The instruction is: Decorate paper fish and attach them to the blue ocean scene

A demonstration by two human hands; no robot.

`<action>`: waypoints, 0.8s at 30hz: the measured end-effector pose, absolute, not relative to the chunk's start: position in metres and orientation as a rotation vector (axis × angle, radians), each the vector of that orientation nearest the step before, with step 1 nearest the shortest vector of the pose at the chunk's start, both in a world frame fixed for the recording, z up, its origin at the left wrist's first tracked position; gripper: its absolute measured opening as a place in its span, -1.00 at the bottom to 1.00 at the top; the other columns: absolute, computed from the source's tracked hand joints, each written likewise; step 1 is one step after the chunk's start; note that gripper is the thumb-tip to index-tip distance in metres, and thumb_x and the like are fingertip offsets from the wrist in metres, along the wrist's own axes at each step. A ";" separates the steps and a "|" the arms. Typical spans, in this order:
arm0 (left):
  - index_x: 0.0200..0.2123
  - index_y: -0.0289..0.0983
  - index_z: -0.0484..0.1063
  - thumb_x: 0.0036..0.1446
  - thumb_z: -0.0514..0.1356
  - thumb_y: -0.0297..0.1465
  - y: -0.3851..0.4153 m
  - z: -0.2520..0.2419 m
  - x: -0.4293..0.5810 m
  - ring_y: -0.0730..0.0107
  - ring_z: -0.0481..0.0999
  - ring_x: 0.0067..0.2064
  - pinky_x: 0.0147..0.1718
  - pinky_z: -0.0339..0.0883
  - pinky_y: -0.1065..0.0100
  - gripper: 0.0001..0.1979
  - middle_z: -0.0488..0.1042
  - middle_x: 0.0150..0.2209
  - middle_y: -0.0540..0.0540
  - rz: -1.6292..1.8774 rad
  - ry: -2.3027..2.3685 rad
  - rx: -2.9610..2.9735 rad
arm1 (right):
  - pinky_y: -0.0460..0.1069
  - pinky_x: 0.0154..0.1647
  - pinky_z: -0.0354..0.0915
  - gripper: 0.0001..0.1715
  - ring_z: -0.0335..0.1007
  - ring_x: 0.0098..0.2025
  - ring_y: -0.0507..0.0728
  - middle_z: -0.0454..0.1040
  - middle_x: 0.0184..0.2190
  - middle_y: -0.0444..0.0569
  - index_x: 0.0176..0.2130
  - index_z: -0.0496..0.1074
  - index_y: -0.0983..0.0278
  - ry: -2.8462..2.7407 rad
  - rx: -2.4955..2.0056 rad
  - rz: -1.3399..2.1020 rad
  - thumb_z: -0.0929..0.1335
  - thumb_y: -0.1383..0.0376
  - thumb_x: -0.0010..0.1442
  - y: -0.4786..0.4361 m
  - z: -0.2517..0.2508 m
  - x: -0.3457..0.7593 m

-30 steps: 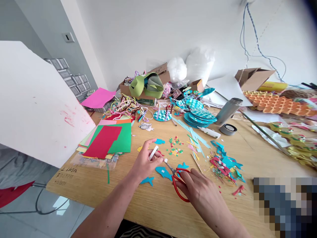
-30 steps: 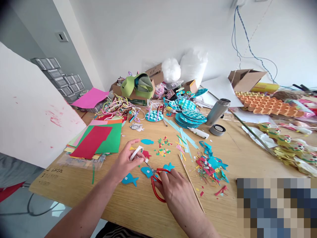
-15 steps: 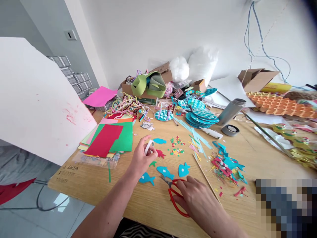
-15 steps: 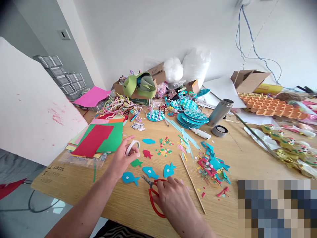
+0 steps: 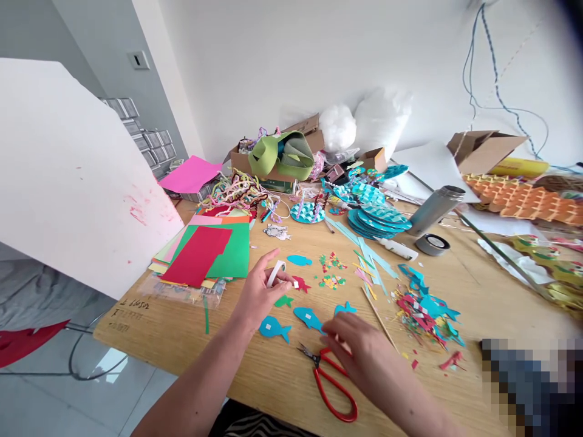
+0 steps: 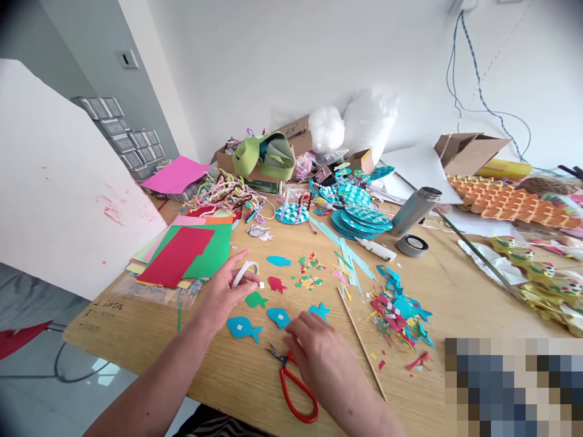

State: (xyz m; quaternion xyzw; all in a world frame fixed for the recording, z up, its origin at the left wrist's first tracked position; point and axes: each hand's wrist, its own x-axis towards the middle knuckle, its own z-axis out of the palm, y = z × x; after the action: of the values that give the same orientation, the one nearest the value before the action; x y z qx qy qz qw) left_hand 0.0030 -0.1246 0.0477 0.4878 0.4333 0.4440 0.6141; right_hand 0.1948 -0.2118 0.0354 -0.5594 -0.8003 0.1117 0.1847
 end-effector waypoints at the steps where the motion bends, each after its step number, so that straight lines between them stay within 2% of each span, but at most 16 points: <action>1: 0.23 -0.28 0.10 -0.07 0.29 -0.42 -0.126 0.048 0.003 0.59 0.28 -0.50 -0.50 0.14 0.51 -0.23 0.51 -0.40 0.00 1.013 0.986 1.147 | -0.09 -0.41 0.22 -0.80 0.37 -0.42 0.03 0.45 -0.43 -0.10 -0.36 0.43 0.23 -2.146 -1.545 0.436 0.26 0.34 0.28 -0.203 0.045 0.192; 4: 0.23 -0.27 0.10 -0.05 0.29 -0.43 -0.130 0.050 0.003 0.56 0.31 -0.47 -0.46 0.18 0.49 -0.24 0.51 -0.39 -0.01 0.983 0.967 1.222 | -0.10 -0.43 0.21 -0.83 0.34 -0.45 0.02 0.45 -0.44 -0.11 -0.35 0.42 0.25 -1.931 -1.486 0.606 0.28 0.32 0.27 -0.178 0.066 0.182; 8: 0.24 -0.25 0.09 0.00 0.29 -0.39 -0.134 0.048 -0.001 0.57 0.25 -0.51 -0.52 0.13 0.50 -0.26 0.50 -0.37 -0.02 0.977 0.969 1.301 | -0.08 -0.38 0.20 -0.87 0.35 -0.38 0.04 0.46 -0.39 -0.09 -0.32 0.45 0.26 -2.015 -1.417 0.533 0.30 0.37 0.24 -0.159 0.075 0.169; 15: 0.23 -0.26 0.11 0.01 0.31 -0.37 -0.134 0.045 -0.009 0.56 0.27 -0.50 -0.51 0.15 0.49 -0.27 0.53 -0.33 -0.06 1.000 0.961 1.309 | -0.07 -0.37 0.17 -0.86 0.36 -0.38 0.07 0.46 -0.41 -0.07 -0.37 0.41 0.30 -2.262 -1.468 0.272 0.30 0.39 0.24 -0.154 0.079 0.157; 21: 0.16 -0.30 0.22 0.00 0.30 -0.42 -0.134 0.047 -0.011 0.49 0.43 -0.42 -0.43 0.29 0.49 -0.36 0.54 -0.40 -0.04 1.040 1.030 1.302 | 0.00 -0.34 0.14 -0.81 0.31 -0.37 0.14 0.39 -0.44 -0.01 -0.40 0.36 0.33 -2.450 -1.464 -0.144 0.25 0.42 0.25 -0.154 0.073 0.144; 24: 0.14 -0.31 0.26 -0.01 0.29 -0.40 -0.137 0.049 -0.012 0.47 0.46 -0.47 -0.55 0.29 0.51 -0.39 0.54 -0.42 -0.05 1.057 1.095 1.272 | 0.02 -0.31 0.13 -0.81 0.28 -0.34 0.16 0.37 -0.42 0.02 -0.38 0.35 0.32 -2.478 -1.432 -0.260 0.22 0.44 0.25 -0.155 0.067 0.139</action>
State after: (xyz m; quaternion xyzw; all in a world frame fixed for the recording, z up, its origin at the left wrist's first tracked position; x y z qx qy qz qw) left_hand -0.0123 -0.1369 0.0495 0.5368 0.4620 0.4460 0.5472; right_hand 0.1390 -0.1548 0.0673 -0.4938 -0.8546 -0.0896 0.1333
